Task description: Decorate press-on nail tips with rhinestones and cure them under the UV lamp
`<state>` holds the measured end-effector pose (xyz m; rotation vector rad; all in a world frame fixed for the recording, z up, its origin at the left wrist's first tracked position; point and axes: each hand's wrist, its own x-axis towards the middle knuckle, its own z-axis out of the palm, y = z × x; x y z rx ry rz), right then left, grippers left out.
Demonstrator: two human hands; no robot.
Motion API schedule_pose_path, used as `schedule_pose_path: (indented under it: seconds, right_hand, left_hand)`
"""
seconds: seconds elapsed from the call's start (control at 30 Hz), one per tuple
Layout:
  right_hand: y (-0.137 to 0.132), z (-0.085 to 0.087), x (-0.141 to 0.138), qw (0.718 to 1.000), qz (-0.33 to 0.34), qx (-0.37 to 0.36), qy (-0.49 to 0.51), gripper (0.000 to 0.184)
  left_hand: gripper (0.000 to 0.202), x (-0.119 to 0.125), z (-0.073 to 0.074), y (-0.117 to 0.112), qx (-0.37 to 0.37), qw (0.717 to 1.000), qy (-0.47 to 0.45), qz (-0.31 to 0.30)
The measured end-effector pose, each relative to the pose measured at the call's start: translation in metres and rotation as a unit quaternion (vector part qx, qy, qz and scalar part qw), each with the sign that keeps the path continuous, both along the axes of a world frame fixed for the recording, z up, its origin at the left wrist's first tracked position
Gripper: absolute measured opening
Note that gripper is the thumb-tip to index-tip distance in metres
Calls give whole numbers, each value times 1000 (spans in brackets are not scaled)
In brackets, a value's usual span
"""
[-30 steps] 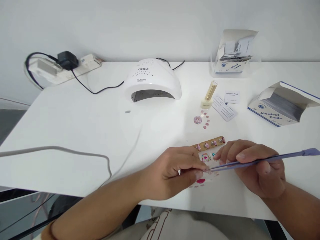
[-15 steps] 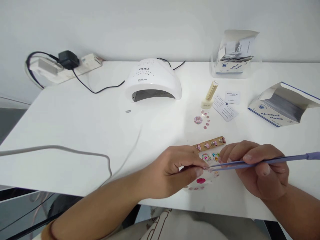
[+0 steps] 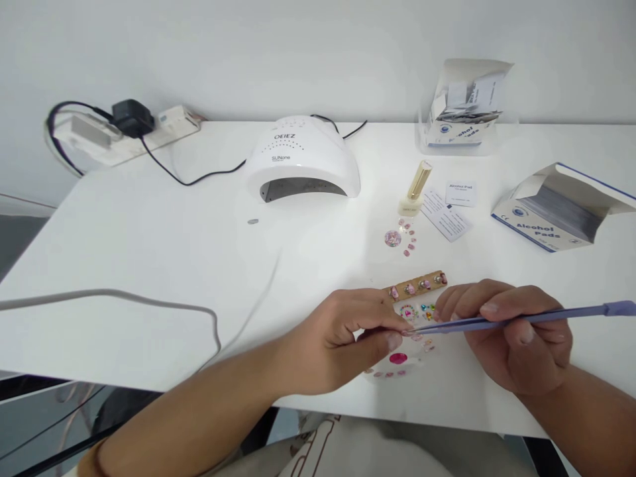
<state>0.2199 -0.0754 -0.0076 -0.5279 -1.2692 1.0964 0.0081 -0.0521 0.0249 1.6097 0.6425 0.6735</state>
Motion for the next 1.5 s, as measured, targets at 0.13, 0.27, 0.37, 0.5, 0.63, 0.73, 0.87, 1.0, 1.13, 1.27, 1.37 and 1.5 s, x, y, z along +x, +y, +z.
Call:
schedule_pose_path:
  seconds: [0.13, 0.27, 0.37, 0.5, 0.63, 0.73, 0.87, 1.0, 1.13, 1.27, 1.37, 1.5]
  right_hand:
    - [1, 0, -1, 1000, -8, 3, -2, 25]
    - [1, -1, -2, 1000, -16, 2, 10, 25]
    - [0, -1, -2, 1000, -12, 5, 18, 26]
    - [0, -1, -2, 1000, -8, 11, 18, 26]
    - [0, 0, -1, 1000, -5, 27, 10, 27]
    - [0, 0, 1, 999, 8, 47, -10, 28]
    - [-1, 0, 2, 998, 19, 54, -13, 30]
    - [-1, 0, 1, 999, 20, 49, -1, 29]
    - [0, 1, 1, 999, 28, 41, 4, 29]
    - [-1, 1, 1, 999, 35, 33, 5, 28]
    - [-1, 2, 1, 999, 43, 26, 7, 28]
    - [-3, 4, 1, 1000, 19, 6, 13, 25]
  left_hand:
    - [22, -1, -4, -1, 5, 1000, -2, 0]
    - [23, -2, -5, -2, 7, 1000, -6, -1]
    - [23, -2, -3, -2, -2, 1000, 2, 2]
    - [23, -1, -2, 0, -3, 1000, 8, 4]
    - [21, -1, -2, 0, 4, 1000, 13, 8]
    - [21, -2, -2, -1, 2, 1000, 19, 8]
    - [20, -2, -2, -1, -8, 999, 34, 10]
    - [20, -1, -2, -1, -52, 998, 30, 15]
    - [21, -2, -3, -3, -103, 994, 20, 16]
    - [22, -2, -4, -4, -139, 990, 19, 33]
    - [22, -2, -3, -5, -174, 983, 21, 51]
    - [21, -5, 0, 0, -167, 981, 10, 95]
